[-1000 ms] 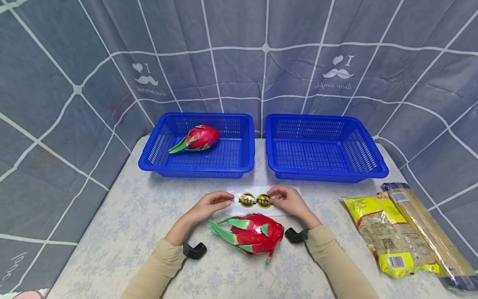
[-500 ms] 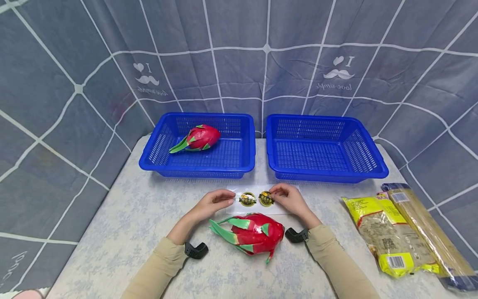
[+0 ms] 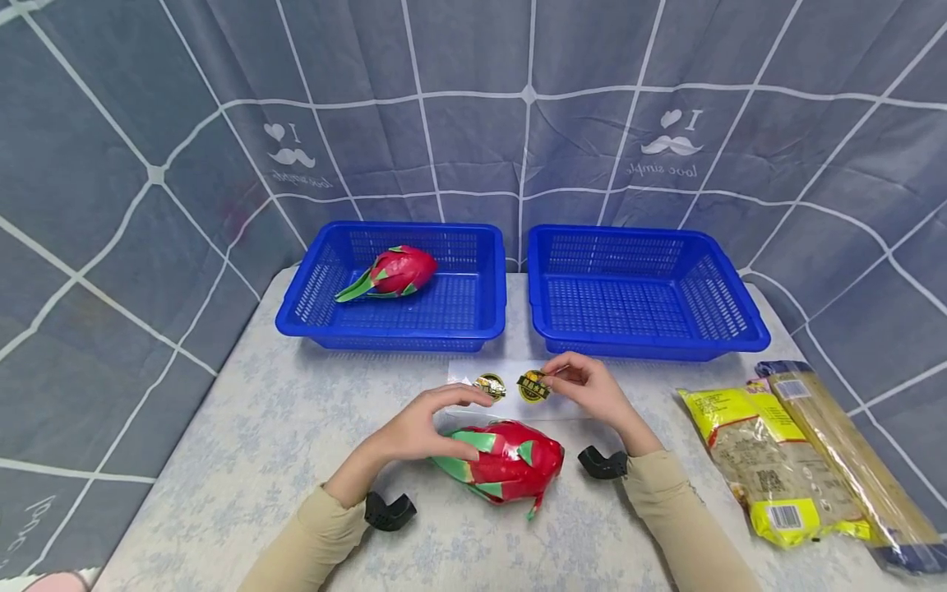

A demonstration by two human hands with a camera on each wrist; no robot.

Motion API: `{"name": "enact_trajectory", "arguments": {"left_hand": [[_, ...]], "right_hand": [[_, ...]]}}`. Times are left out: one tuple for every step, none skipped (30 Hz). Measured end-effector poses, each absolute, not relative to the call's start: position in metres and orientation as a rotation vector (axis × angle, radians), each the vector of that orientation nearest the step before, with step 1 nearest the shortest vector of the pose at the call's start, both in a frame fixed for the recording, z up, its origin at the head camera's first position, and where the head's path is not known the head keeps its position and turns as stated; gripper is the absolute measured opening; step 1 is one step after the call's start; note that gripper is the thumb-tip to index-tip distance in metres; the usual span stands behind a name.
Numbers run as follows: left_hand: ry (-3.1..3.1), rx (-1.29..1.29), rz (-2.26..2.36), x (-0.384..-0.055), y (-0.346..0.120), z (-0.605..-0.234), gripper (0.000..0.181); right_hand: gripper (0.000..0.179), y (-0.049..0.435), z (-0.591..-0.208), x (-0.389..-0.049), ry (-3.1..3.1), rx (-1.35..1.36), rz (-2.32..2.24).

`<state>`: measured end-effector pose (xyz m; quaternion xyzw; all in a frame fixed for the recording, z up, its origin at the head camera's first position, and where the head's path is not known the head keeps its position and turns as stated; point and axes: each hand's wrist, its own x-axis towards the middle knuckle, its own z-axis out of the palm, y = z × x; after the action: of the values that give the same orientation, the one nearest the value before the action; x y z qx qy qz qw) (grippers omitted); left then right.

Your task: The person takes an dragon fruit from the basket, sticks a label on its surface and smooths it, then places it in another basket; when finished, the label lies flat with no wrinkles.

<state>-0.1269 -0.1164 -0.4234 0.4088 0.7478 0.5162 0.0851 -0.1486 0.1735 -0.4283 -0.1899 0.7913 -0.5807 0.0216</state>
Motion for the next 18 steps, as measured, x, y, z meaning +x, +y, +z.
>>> {"name": "enact_trajectory", "arguments": {"left_hand": [[2.243,1.293,1.481,-0.122,-0.113,-0.420,0.062],[2.256,1.353,1.420,-0.118,-0.110,-0.418,0.068],[2.281,1.396,1.351,-0.114,-0.106,-0.417,0.074],[2.307,1.429,1.284,-0.111,-0.103,-0.416,0.078],[2.336,1.450,1.224,-0.109,-0.100,-0.416,0.081],[2.363,1.449,1.182,-0.107,-0.098,-0.417,0.082],[2.392,1.447,1.145,-0.106,-0.095,-0.419,0.082],[2.417,1.436,1.119,-0.105,-0.094,-0.420,0.080],[2.436,1.421,1.103,-0.104,-0.092,-0.421,0.078],[2.448,1.412,1.100,-0.104,-0.091,-0.423,0.075],[2.452,1.404,1.107,-0.105,-0.091,-0.424,0.073],[2.456,1.406,1.116,-0.105,-0.090,-0.426,0.070],[2.459,1.421,1.123,-0.106,-0.091,-0.427,0.068],[2.464,1.435,1.130,-0.108,-0.091,-0.429,0.066],[2.467,1.446,1.143,-0.110,-0.091,-0.430,0.064],[2.472,1.453,1.157,-0.112,-0.092,-0.431,0.061],[2.471,1.454,1.179,-0.114,-0.093,-0.432,0.059],[2.471,1.450,1.202,-0.117,-0.093,-0.433,0.057]], "right_hand": [[0.014,0.175,-0.427,-0.148,2.427,-0.611,-1.830],[0.015,0.177,-0.425,-0.147,2.401,-0.628,-1.864],[0.015,0.178,-0.423,-0.146,2.384,-0.648,-1.893],[0.016,0.179,-0.421,-0.144,2.363,-0.664,-1.921],[0.016,0.180,-0.419,-0.142,2.337,-0.674,-1.951],[0.016,0.181,-0.418,-0.140,2.308,-0.684,-1.979],[0.017,0.181,-0.416,-0.138,2.285,-0.684,-1.998],[0.017,0.182,-0.415,-0.136,2.262,-0.682,-2.015],[0.016,0.183,-0.414,-0.133,2.242,-0.676,-2.031],[0.016,0.183,-0.413,-0.131,2.218,-0.679,-2.044],[0.015,0.183,-0.412,-0.129,2.197,-0.685,-2.058],[0.014,0.184,-0.412,-0.127,2.174,-0.696,-2.071],[0.013,0.184,-0.412,-0.126,2.158,-0.705,-2.082],[0.014,0.185,-0.412,-0.124,2.141,-0.714,-2.092],[0.015,0.185,-0.412,-0.123,2.127,-0.723,-2.101],[0.017,0.185,-0.412,-0.122,2.115,-0.731,-2.108],[0.019,0.186,-0.412,-0.122,2.107,-0.734,-2.113],[0.020,0.186,-0.412,-0.121,2.098,-0.736,-2.117]]}}
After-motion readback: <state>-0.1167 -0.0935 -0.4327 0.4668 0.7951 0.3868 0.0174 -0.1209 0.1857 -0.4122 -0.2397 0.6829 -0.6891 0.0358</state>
